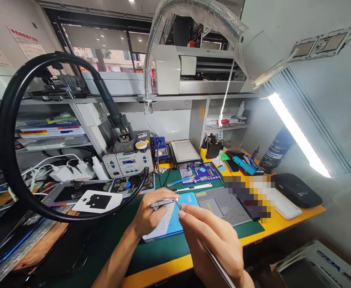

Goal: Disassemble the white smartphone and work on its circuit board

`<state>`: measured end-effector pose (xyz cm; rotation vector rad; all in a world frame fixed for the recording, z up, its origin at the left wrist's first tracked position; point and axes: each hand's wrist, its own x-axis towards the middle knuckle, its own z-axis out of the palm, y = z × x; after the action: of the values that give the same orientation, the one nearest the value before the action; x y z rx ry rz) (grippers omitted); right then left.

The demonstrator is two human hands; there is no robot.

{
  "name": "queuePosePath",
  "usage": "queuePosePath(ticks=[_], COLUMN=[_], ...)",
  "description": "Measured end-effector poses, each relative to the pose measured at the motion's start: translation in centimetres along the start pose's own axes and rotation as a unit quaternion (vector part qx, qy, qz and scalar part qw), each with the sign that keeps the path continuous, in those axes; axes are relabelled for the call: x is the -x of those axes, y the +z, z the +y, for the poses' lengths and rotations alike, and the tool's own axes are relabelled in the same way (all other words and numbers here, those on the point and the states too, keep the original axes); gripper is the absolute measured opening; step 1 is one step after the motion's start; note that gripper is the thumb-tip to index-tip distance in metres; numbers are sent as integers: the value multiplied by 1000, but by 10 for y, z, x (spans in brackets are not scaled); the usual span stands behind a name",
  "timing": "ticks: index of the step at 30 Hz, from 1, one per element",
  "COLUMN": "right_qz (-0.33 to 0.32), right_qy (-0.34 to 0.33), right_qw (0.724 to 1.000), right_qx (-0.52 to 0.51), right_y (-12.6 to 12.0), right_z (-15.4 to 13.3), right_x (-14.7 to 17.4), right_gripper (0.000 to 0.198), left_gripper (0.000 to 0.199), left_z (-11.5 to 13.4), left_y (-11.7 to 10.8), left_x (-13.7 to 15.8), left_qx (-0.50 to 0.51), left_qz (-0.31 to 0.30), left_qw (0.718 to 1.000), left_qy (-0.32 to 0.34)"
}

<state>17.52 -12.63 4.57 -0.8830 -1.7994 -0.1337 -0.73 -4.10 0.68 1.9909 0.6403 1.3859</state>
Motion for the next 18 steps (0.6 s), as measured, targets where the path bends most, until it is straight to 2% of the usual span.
queuePosePath(ticks=[5,10,16,18], right_qz=[-2,-10,-26,-19], right_qy=[26,34,37,16], right_qw=[1000,999,999,1000], right_qx=[14,5,-11,-5], right_y=[-1,0,1,2], right_z=[-2,-3,-2,-1], right_x=[3,-2,-9,-7], right_gripper=[20,21,18,23], left_gripper=[41,42,43,41], left_z=[2,1,-3,-3], left_y=[0,0,3,3], left_x=[0,1,2,3], left_qx=[-4,-4,-4,-8], left_qz=[0,-4,-10,-4], left_qw=[1000,1000,1000,1000], left_qy=[-1,3,11,2])
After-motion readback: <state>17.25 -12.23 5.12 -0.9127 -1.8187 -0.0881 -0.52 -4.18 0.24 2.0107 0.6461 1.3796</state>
